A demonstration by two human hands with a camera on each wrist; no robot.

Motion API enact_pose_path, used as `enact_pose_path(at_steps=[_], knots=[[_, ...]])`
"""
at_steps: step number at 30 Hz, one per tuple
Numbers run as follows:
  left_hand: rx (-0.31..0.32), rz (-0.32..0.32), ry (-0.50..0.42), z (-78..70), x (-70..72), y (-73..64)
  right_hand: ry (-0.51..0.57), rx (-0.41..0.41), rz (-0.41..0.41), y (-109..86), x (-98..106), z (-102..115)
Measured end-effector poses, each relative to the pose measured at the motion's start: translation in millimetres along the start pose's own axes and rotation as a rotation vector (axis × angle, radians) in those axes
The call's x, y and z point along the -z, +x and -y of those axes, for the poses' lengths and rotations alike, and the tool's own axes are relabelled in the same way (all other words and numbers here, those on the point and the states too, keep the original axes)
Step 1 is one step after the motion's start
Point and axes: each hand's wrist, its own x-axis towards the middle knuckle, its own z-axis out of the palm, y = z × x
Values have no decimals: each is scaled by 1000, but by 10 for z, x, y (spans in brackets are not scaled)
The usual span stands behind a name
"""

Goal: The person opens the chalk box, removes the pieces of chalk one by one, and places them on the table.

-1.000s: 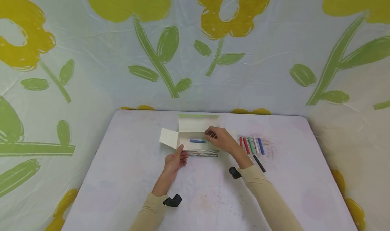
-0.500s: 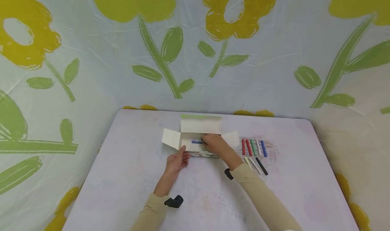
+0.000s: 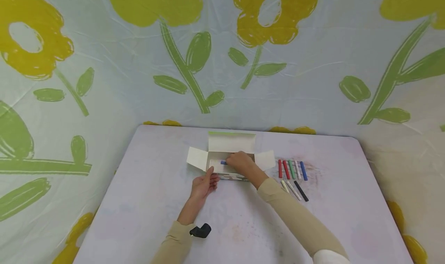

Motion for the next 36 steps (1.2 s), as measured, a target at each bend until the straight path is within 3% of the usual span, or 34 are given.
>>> enact_pose_path(at_steps=[5, 10, 15, 20, 31, 36], knots=[[1, -3, -4, 12, -20, 1, -66, 50, 20, 47, 19, 4], [6, 15, -1, 8, -28, -1, -96, 34, 53, 45, 27, 12], [2, 29, -6, 8, -27, -1, -73, 9, 0, -22, 16, 4], [-12, 16, -10, 22, -30, -7, 60, -49, -85, -110, -13, -27], [1, 12, -12, 8, -9, -13, 385, -192, -37, -328, 108, -110], [8, 5, -7, 9, 9, 7, 515, -231, -74, -434, 147, -181]])
